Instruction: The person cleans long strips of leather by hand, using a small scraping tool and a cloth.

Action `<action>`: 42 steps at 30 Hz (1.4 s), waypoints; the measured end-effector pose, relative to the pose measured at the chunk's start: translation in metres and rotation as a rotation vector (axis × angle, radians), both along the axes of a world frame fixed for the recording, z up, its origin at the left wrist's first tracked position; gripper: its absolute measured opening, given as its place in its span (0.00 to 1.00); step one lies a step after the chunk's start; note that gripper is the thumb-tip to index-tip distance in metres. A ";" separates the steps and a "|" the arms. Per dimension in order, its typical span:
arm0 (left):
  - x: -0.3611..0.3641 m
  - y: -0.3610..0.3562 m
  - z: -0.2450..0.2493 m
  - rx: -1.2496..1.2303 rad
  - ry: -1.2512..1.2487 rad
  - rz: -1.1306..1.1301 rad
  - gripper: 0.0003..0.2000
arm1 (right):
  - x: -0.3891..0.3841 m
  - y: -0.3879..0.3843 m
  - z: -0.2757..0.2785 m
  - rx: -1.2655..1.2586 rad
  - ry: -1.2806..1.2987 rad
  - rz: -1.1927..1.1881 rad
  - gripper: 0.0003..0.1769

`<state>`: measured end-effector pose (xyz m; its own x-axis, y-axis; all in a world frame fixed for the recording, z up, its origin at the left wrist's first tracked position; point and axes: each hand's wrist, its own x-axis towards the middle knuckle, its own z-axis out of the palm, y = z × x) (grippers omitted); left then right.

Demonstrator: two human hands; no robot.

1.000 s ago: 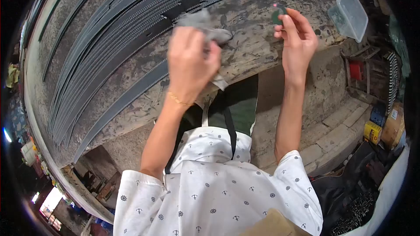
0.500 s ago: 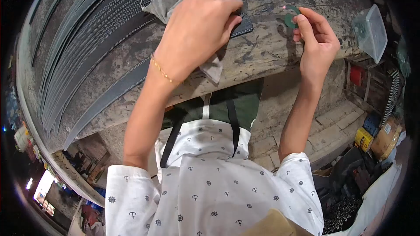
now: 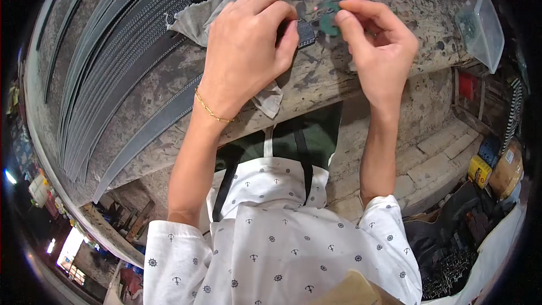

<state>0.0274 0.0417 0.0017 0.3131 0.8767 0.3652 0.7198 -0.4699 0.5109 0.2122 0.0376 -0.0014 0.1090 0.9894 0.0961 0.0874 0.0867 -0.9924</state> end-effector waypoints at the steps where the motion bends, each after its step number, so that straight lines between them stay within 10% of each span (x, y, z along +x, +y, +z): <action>1: 0.000 0.000 -0.001 0.001 -0.011 -0.002 0.05 | -0.001 -0.001 -0.001 0.009 -0.035 0.007 0.05; 35: 0.000 -0.003 -0.004 0.045 -0.180 0.068 0.07 | -0.003 -0.002 0.000 0.029 -0.254 0.049 0.04; 42: -0.045 -0.057 0.018 0.026 0.226 0.222 0.26 | 0.011 0.002 -0.008 0.100 0.135 -0.087 0.07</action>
<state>-0.0181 -0.0156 0.0196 0.1911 0.9240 0.3311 0.9001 -0.2996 0.3163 0.2231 0.0392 -0.0098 0.2126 0.9618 0.1723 -0.0349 0.1837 -0.9824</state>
